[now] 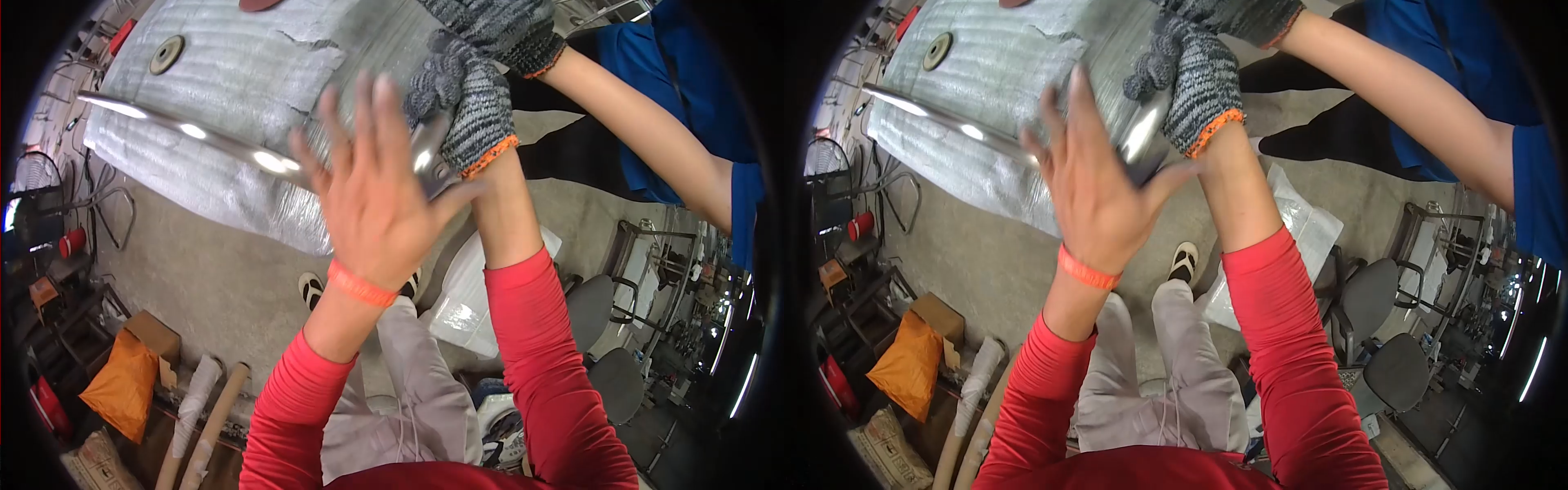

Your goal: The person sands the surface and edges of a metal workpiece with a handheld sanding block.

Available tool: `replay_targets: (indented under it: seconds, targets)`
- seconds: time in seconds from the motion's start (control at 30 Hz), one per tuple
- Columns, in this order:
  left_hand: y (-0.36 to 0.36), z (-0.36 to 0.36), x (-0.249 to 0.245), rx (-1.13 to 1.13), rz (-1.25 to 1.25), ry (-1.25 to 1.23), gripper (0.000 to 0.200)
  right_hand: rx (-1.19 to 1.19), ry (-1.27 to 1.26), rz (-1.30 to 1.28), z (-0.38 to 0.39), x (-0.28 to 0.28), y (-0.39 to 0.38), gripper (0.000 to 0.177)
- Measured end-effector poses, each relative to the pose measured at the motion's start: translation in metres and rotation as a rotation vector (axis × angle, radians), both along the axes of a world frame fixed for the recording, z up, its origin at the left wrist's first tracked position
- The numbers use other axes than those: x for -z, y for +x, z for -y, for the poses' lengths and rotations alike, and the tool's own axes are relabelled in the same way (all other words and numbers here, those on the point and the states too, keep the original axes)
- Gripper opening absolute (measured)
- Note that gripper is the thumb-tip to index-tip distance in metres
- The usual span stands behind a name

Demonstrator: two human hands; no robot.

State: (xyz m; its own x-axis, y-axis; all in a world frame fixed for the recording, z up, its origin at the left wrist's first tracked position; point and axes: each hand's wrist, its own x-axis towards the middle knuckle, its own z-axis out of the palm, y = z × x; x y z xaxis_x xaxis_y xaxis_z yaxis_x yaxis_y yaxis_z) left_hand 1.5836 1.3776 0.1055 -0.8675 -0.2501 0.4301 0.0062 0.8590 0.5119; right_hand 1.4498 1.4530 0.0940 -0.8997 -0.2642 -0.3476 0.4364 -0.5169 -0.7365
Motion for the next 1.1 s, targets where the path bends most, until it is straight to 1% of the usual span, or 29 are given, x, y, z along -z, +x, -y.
replay_targets:
  seconds: [0.03,0.07,0.1,0.13,0.17,0.2,0.27,0.3,0.33,0.4,0.43,0.47,0.53,0.57,0.6,0.63,0.67,0.7,0.73,0.77,0.8,0.9,0.93,0.97,1.0,1.07,1.1]
  targets:
    - [-0.012,-0.002,-0.006,0.005,0.024,0.04,0.122,0.03,0.145,-0.221,0.005,0.006,-0.009,0.016]
    - [-0.005,-0.002,-0.006,0.006,0.04,0.039,0.122,0.03,0.145,-0.204,0.001,0.013,-0.005,0.016]
    - [0.0,-0.002,-0.003,0.005,0.022,0.001,0.121,0.025,0.079,-0.094,-0.004,0.016,-0.005,0.016]
    - [0.003,-0.001,0.002,0.001,-0.009,-0.038,0.12,-0.017,0.028,-0.061,-0.006,0.016,-0.007,0.015]
    - [0.016,0.001,0.024,-0.001,-0.076,0.015,0.119,-0.059,-0.02,-0.026,-0.008,0.016,-0.009,0.014]
    - [0.023,0.003,0.036,0.001,-0.076,0.02,0.119,-0.101,-0.065,0.009,-0.01,0.016,-0.01,0.014]
    - [0.018,0.007,0.028,-0.03,-0.124,0.005,0.118,-0.082,-0.19,0.126,-0.008,0.012,-0.01,0.012]
    - [0.014,0.003,0.021,-0.036,-0.04,-0.106,0.119,-0.099,-0.176,0.097,-0.007,0.012,-0.009,0.013]
    - [0.001,-0.001,0.005,-0.039,-0.032,-0.11,0.119,-0.11,-0.142,0.059,-0.01,0.014,-0.007,0.013]
    - [-0.023,-0.009,-0.011,0.002,0.039,-0.035,0.119,-0.134,-0.111,0.023,-0.015,0.021,-0.004,0.015]
    - [-0.02,-0.008,-0.015,0.021,0.072,0.002,0.118,-0.146,-0.112,0.01,-0.017,0.023,-0.004,0.015]
    - [-0.013,-0.007,-0.009,0.016,0.063,-0.009,0.118,-0.159,-0.107,-0.002,-0.019,0.026,-0.005,0.016]
    - [0.011,-0.005,0.021,-0.009,0.036,-0.058,0.118,-0.192,-0.082,-0.019,-0.027,0.036,-0.007,0.018]
    - [0.014,-0.002,0.027,0.033,-0.013,0.118,0.106,-0.209,-0.071,-0.038,-0.031,0.041,-0.008,0.019]
    - [0.009,-0.004,0.025,0.068,0.049,0.092,0.104,-0.225,-0.048,-0.056,-0.039,0.046,-0.006,0.019]
    - [0.001,-0.006,-0.001,0.068,0.137,0.057,0.1,-0.251,-0.033,-0.071,-0.042,0.05,-0.005,0.02]
    - [-0.011,-0.01,-0.014,0.04,0.151,0.086,0.099,-0.275,-0.026,-0.075,-0.047,0.053,-0.007,0.021]
    - [-0.021,-0.012,-0.025,0.079,0.237,0.129,0.1,-0.303,-0.014,-0.068,-0.048,0.058,-0.008,0.022]
    - [-0.023,-0.012,-0.028,0.079,0.197,0.071,0.104,-0.327,-0.024,-0.059,-0.044,0.061,-0.008,0.023]
    - [-0.002,-0.008,-0.013,0.102,0.185,0.101,0.104,-0.333,-0.028,-0.056,-0.045,0.076,-0.004,0.024]
    - [0.0,-0.005,-0.018,0.102,0.152,0.104,0.103,-0.351,-0.037,-0.053,-0.043,0.074,-0.01,0.025]
    - [0.022,-0.006,0.008,0.023,0.086,0.042,0.098,-0.387,-0.05,-0.041,-0.033,0.074,-0.02,0.028]
    - [0.018,-0.004,0.004,0.005,0.046,0.024,0.097,-0.391,-0.048,-0.047,-0.032,0.07,-0.022,0.029]
    - [0.007,-0.006,-0.001,0.008,0.047,0.024,0.098,-0.391,-0.045,-0.043,-0.032,0.068,-0.02,0.03]
    - [0.016,-0.015,0.014,0.017,0.056,0.033,0.098,-0.384,-0.033,-0.04,-0.037,0.082,-0.01,0.032]
    - [-0.004,-0.017,-0.006,0.022,0.146,0.131,0.099,-0.371,-0.021,-0.049,-0.042,0.086,-0.009,0.034]
    - [-0.005,-0.021,-0.004,0.013,0.202,0.135,0.101,-0.364,-0.018,-0.047,-0.046,0.091,-0.008,0.035]
